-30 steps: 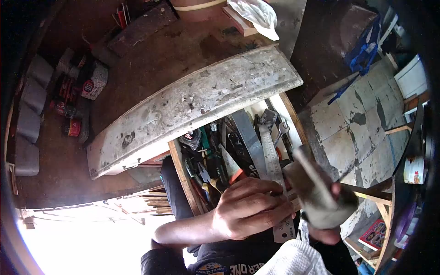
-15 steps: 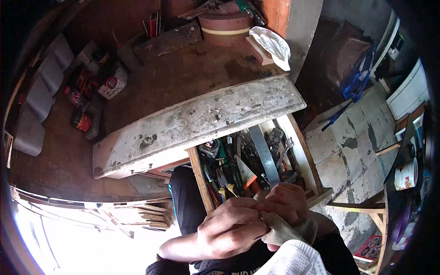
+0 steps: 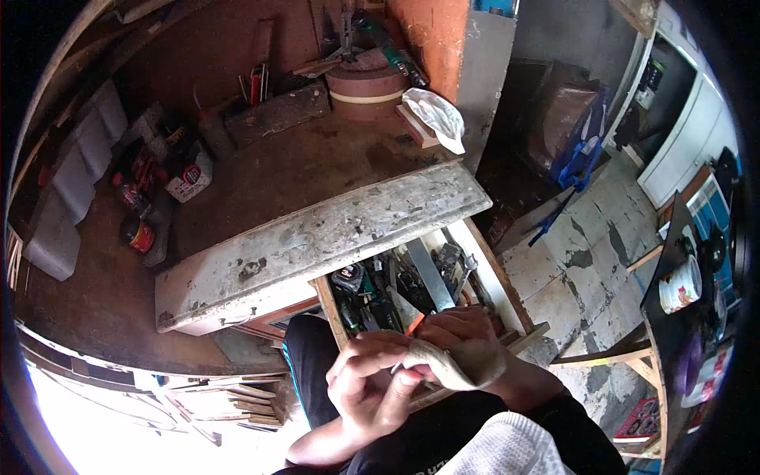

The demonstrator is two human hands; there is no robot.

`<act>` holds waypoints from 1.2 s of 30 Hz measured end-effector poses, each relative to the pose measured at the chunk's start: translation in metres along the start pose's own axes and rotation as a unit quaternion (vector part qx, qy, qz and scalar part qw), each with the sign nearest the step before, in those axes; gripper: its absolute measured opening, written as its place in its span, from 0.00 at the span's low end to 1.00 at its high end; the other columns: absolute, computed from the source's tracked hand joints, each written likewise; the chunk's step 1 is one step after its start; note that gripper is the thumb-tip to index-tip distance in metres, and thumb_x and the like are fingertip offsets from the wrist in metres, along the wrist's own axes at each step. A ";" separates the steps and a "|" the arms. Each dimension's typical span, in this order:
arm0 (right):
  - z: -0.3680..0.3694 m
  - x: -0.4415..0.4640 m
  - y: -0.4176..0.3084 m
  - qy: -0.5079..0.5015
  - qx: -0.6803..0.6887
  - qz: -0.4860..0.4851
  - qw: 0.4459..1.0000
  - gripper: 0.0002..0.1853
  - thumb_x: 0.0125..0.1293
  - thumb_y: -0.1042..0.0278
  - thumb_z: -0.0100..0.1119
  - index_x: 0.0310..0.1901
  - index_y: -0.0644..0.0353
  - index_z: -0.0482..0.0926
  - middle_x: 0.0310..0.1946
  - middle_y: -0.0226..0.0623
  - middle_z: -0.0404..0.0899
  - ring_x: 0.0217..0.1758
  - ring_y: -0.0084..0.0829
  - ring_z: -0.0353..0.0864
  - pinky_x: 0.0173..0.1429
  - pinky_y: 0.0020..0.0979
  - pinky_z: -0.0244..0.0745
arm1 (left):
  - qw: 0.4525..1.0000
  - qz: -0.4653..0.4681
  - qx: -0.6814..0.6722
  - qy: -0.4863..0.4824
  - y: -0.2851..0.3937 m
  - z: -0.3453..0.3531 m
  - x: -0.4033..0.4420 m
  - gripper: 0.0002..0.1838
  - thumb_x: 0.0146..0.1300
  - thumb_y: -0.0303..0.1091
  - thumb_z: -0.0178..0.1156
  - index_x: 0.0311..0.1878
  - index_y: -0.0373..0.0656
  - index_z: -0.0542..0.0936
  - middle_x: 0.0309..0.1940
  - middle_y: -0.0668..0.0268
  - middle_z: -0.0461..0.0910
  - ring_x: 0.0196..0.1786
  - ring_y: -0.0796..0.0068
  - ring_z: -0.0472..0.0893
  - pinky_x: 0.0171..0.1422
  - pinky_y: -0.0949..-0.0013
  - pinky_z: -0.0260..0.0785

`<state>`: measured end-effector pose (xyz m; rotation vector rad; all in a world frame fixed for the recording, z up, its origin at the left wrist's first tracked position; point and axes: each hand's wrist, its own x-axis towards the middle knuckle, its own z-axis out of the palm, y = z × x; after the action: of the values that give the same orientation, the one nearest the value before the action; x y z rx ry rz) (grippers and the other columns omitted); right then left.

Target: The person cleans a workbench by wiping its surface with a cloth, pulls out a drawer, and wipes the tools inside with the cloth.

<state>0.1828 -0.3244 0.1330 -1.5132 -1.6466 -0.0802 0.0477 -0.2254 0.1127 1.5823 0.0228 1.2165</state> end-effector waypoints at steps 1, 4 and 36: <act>0.005 -0.004 0.003 -0.026 0.007 0.014 1.000 0.19 0.51 0.58 0.72 0.40 0.55 0.74 0.34 0.34 0.78 0.35 0.37 0.84 0.38 0.37 0.79 | 1.000 0.002 0.004 -0.002 -0.006 -0.002 0.000 0.13 0.60 0.30 0.72 0.39 0.35 0.77 0.35 0.56 0.82 0.39 0.61 0.85 0.45 0.64 0.78; 0.017 -0.018 0.018 0.006 -0.036 -0.009 0.999 0.20 0.51 0.58 0.70 0.42 0.55 0.75 0.35 0.35 0.76 0.37 0.38 0.83 0.39 0.38 0.79 | 0.998 -0.017 -0.031 0.048 -0.002 0.009 0.000 0.10 0.60 0.29 0.71 0.34 0.38 0.77 0.27 0.62 0.79 0.38 0.63 0.84 0.53 0.55 0.75; -0.007 -0.102 0.038 0.162 0.716 0.386 0.559 0.28 0.71 0.31 0.44 0.54 0.46 0.78 0.42 0.29 0.82 0.44 0.29 0.82 0.52 0.38 0.79 | 0.979 0.085 0.084 -0.165 0.050 -0.037 -0.025 0.07 0.55 0.32 0.71 0.34 0.47 0.81 0.40 0.72 0.84 0.48 0.73 0.83 0.62 0.56 0.70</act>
<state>0.2061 -0.3978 0.0560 -0.5965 -0.1869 1.1275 -0.0170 -0.2341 0.1283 1.9520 -0.2324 1.0890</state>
